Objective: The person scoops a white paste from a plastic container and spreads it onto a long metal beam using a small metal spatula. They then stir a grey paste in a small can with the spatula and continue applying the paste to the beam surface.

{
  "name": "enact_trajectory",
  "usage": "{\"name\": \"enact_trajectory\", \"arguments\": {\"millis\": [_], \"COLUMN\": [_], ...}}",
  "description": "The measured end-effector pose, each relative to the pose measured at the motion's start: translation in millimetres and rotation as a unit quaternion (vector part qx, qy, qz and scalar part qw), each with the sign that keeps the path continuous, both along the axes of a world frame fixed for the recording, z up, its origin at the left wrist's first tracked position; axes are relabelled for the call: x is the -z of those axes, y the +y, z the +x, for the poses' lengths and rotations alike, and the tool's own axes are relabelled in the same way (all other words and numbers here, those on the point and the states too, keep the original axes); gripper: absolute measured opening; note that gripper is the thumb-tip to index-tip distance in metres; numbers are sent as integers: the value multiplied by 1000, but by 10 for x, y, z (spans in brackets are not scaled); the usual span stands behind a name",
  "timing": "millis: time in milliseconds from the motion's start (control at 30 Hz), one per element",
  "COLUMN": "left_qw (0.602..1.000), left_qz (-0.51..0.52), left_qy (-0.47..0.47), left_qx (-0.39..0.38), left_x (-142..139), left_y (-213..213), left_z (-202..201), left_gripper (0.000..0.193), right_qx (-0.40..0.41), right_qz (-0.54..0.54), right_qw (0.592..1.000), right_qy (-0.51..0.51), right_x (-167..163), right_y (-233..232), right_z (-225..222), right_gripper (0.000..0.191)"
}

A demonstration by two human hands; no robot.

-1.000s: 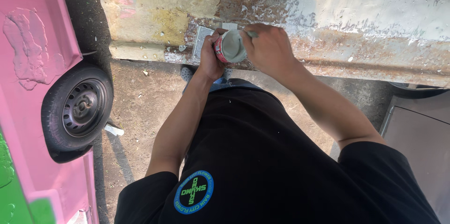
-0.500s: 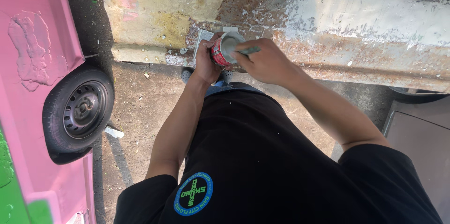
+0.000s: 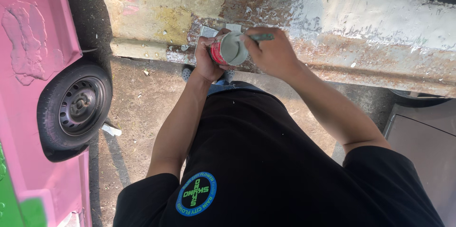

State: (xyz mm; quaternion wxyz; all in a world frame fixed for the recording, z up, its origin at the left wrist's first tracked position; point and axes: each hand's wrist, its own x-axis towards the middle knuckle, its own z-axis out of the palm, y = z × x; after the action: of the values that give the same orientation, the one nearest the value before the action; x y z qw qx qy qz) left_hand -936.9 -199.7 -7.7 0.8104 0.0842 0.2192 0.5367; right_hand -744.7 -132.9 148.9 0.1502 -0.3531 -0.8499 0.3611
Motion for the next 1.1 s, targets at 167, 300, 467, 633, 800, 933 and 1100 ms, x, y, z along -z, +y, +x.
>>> {"name": "enact_trajectory", "arguments": {"millis": [167, 300, 467, 633, 800, 933, 1100], "left_qw": [999, 999, 998, 994, 996, 996, 993], "left_qz": [-43, -37, -38, -95, -35, -59, -44], "left_qy": [-13, -5, -49, -37, -55, 18, 52], "left_qx": [6, -1, 0, 23, 52, 63, 94], "left_x": [-46, -113, -56, 38, 15, -58, -104], "left_y": [5, 6, 17, 46, 26, 45, 58], "left_z": [-1, 51, 50, 14, -14, 40, 38], "left_gripper": [57, 51, 57, 61, 57, 59, 68], "right_qx": [-17, -7, -5, 15, 19, 24, -2], "right_qz": [-20, 35, -5, 74, 77, -25, 100], "right_qw": [998, 999, 1000, 996, 996, 999, 992], "right_qy": [-57, 3, -31, 54, -31, 15, -72], "right_x": [-13, -58, -111, -90, -68, -109, -161], "right_y": [-7, -49, -106, -125, -120, -129, -126], "right_z": [13, -10, -43, -39, -44, -85, -87], "right_gripper": [25, 21, 21, 20, 20, 20, 23]}}
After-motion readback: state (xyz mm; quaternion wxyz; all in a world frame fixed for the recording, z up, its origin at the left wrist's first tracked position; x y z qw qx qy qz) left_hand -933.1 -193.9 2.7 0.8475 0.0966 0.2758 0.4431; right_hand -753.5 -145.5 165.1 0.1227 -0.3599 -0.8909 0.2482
